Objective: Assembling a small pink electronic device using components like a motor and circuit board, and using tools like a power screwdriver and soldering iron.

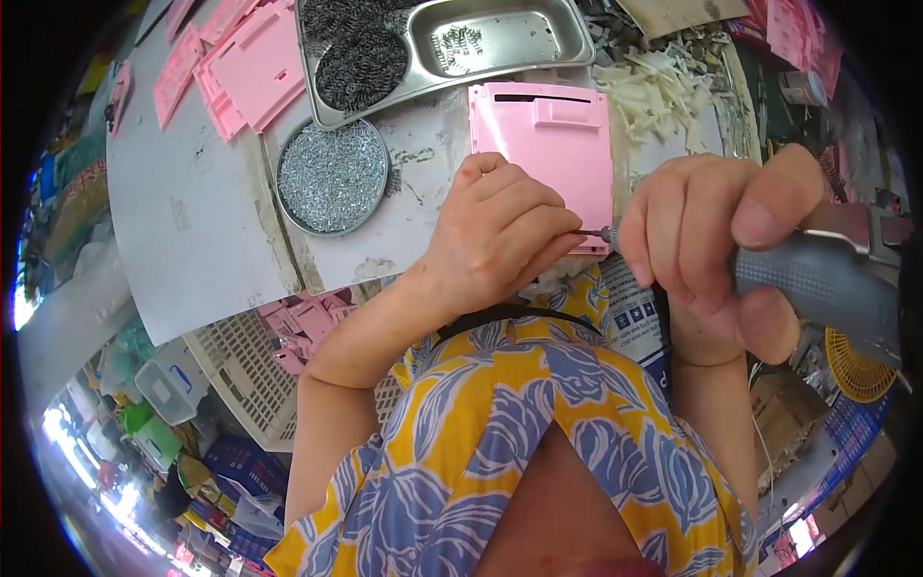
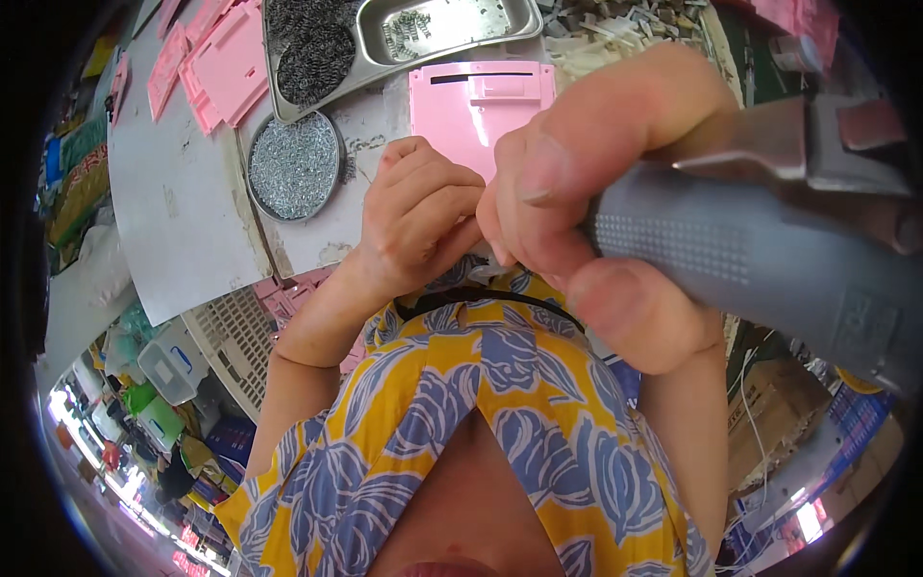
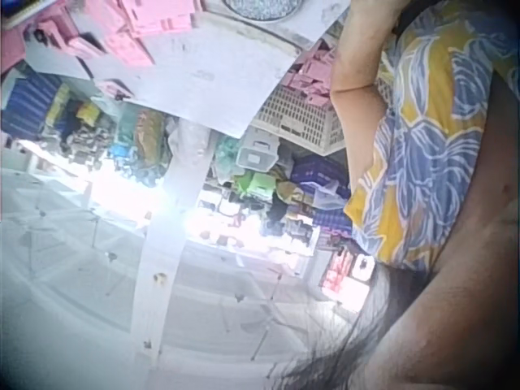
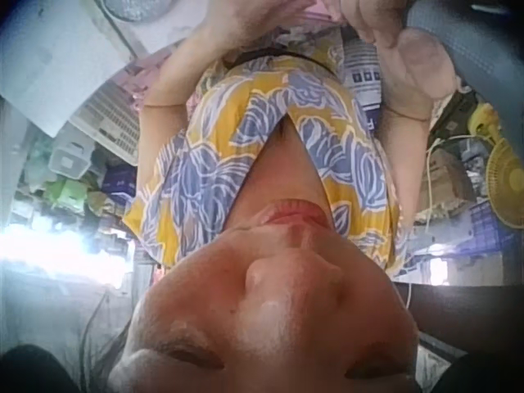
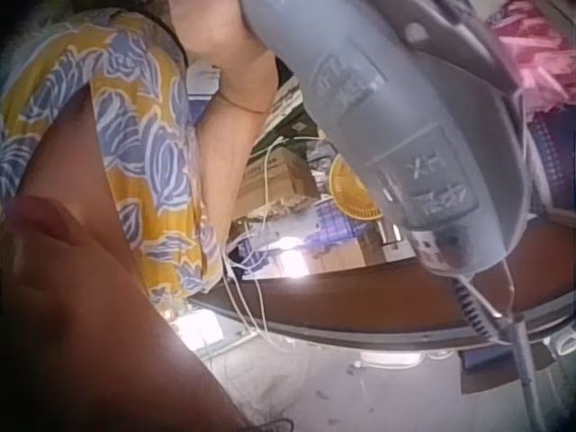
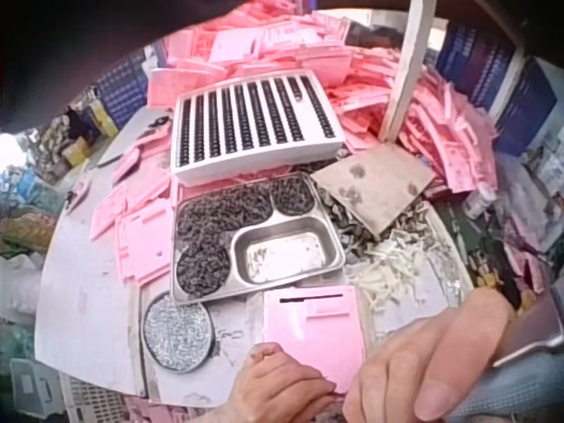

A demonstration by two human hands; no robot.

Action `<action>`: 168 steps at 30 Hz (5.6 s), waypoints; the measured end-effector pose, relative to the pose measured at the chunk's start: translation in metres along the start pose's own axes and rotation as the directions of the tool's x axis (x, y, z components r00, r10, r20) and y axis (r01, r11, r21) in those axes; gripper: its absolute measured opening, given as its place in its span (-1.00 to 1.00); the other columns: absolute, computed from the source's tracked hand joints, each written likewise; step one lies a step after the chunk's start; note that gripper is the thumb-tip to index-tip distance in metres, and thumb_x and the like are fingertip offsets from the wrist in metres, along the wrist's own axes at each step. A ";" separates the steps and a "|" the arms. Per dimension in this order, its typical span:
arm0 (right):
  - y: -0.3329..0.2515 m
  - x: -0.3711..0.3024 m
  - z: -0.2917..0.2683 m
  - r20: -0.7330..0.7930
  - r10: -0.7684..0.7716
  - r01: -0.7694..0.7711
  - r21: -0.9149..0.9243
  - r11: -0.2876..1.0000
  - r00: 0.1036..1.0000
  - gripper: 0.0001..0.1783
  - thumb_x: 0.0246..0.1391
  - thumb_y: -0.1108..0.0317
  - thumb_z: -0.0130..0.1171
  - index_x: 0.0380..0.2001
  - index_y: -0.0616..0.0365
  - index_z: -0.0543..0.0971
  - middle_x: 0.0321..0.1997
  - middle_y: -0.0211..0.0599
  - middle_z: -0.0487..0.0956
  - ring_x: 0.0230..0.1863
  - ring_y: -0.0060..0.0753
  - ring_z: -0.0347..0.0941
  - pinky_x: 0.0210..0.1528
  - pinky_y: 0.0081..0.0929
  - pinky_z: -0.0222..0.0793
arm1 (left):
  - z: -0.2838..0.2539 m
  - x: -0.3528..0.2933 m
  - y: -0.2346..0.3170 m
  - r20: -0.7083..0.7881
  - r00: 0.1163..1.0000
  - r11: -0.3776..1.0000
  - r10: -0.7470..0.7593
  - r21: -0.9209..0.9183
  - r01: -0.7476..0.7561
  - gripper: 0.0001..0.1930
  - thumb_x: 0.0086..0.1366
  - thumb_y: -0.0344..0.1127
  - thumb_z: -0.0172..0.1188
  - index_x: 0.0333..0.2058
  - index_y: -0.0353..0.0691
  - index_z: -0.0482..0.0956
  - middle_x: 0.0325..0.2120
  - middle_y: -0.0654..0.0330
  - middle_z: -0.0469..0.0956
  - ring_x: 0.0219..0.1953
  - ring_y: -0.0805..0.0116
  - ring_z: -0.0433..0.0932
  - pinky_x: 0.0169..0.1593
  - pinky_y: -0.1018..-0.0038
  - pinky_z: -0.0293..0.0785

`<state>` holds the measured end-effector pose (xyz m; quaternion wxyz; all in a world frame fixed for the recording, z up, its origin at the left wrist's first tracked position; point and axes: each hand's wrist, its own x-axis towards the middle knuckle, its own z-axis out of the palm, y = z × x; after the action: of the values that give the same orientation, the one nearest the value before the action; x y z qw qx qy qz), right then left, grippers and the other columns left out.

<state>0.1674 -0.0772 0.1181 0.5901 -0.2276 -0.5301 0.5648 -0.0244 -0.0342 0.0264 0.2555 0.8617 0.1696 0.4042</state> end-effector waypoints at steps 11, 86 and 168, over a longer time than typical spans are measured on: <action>0.006 -0.045 -0.009 -0.188 0.099 -0.106 -0.025 0.994 0.977 -0.64 0.10 0.23 0.29 -0.14 0.03 0.37 -0.61 -0.54 0.37 -0.59 -0.60 0.26 -0.44 -0.51 0.30 | 0.014 0.003 -0.007 0.083 0.993 0.995 -0.082 -0.055 0.087 -0.82 0.05 -0.44 0.42 -0.43 -0.22 0.55 -0.52 0.18 0.53 -0.49 0.17 0.49 -0.36 0.33 0.39; 0.002 -0.008 -0.029 -0.090 -0.106 0.103 -0.036 0.994 0.990 -0.69 0.16 0.18 0.24 -0.12 -0.07 0.37 -0.60 -0.64 0.40 -0.63 -0.67 0.29 -0.49 -0.60 0.33 | 0.024 0.015 -0.004 0.058 0.989 0.989 -0.138 -0.036 0.140 -0.79 -0.03 -0.43 0.44 -0.35 -0.15 0.67 -0.40 0.28 0.54 -0.34 0.33 0.50 -0.14 0.37 0.23; 0.044 0.068 0.000 0.193 0.013 -0.007 -0.034 0.999 0.981 -0.67 0.17 0.16 0.23 -0.13 -0.10 0.33 -0.61 -0.62 0.39 -0.64 -0.64 0.26 -0.48 -0.51 0.33 | -0.047 -0.007 -0.033 0.056 0.962 0.942 -0.267 0.227 0.249 -0.86 0.09 -0.28 0.40 -0.43 -0.02 0.57 -0.46 0.41 0.51 -0.31 0.38 0.49 0.01 0.17 0.18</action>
<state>0.1351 -0.0046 0.1050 0.5291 -0.1844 -0.5930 0.5782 -0.0684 0.0039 0.0289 0.2173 0.8714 0.3131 0.3088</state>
